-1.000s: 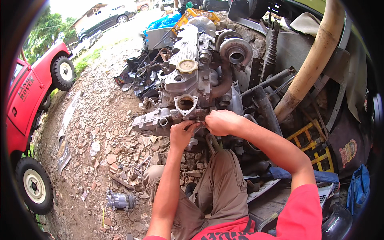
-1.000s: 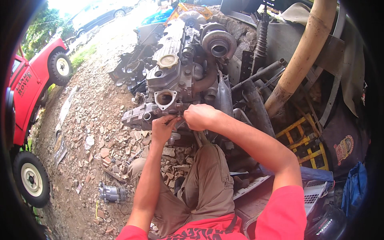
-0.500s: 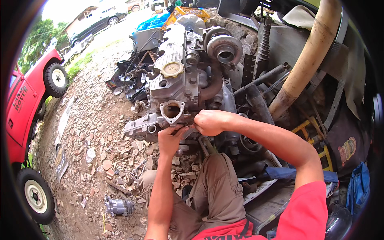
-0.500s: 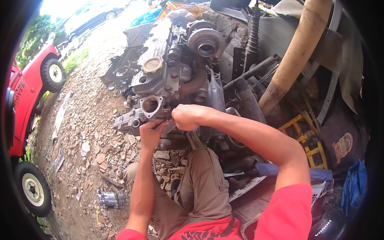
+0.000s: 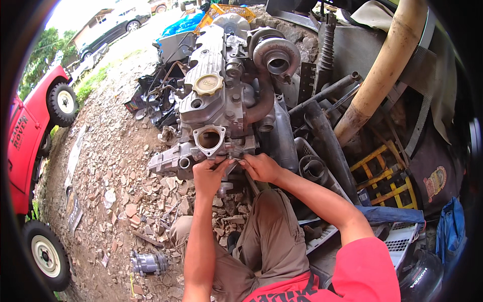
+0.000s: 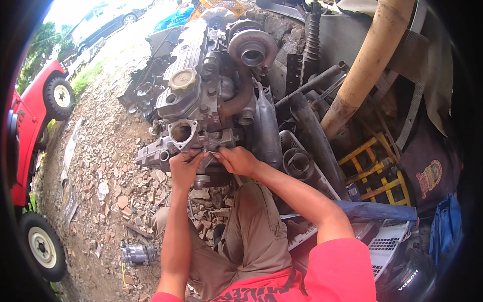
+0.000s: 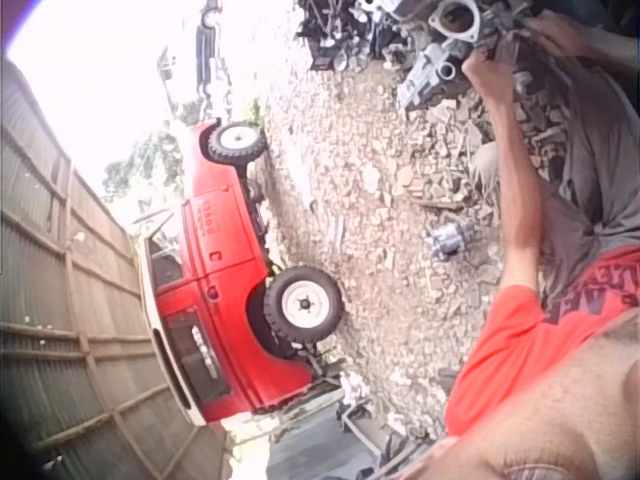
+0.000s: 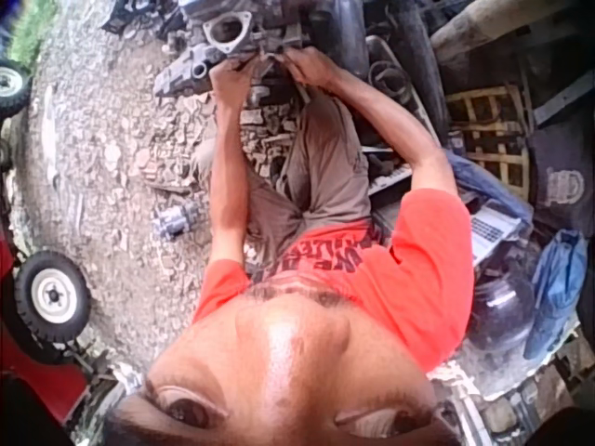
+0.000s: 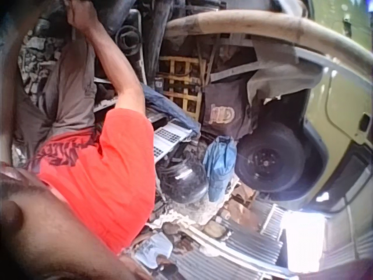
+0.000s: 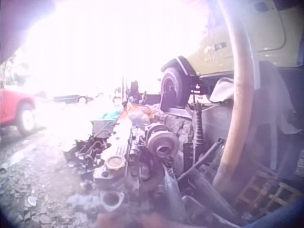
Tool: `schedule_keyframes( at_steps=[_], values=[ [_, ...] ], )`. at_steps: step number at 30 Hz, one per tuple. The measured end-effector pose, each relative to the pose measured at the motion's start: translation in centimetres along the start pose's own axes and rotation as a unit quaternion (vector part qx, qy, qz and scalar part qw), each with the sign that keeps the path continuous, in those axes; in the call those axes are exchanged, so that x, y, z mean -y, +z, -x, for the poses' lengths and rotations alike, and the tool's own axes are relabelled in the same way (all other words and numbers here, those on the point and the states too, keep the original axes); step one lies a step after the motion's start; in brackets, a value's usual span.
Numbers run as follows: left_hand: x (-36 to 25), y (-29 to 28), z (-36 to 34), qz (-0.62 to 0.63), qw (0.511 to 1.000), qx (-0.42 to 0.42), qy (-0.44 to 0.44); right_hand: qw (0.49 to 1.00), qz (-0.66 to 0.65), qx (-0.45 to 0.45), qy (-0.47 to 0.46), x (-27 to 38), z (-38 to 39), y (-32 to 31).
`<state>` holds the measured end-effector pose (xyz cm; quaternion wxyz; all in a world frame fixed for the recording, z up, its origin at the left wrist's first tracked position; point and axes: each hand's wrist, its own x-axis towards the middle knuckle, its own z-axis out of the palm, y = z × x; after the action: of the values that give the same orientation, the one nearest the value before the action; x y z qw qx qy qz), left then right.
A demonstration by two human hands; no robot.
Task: The person sits on the ground and uses a wrench to tighten bolts on a car engine block. They then pick up a cylindrical metal part and inspect it by hand.
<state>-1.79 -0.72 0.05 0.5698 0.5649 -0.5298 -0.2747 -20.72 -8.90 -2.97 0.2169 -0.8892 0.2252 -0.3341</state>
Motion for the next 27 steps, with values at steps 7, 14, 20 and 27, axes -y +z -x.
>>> schedule_keyframes(
  at_steps=[7,14,20,27],
  values=[
    [-0.1,-1.0,0.3,-0.022,0.999,0.047,0.012,0.989,0.052,0.13,0.042,2.9,-0.7,-2.3],
    [0.5,-1.2,-0.1,-0.013,1.0,0.015,0.016,0.954,0.148,0.25,0.069,7.2,-4.5,-6.6],
    [0.3,-0.7,-0.2,-0.038,0.999,0.033,0.005,0.846,0.292,0.434,0.101,11.9,-9.9,-8.8],
    [0.4,-0.3,0.0,-0.039,0.999,-0.006,0.011,0.822,0.304,0.472,0.097,12.9,-11.8,-8.5]
  ],
)
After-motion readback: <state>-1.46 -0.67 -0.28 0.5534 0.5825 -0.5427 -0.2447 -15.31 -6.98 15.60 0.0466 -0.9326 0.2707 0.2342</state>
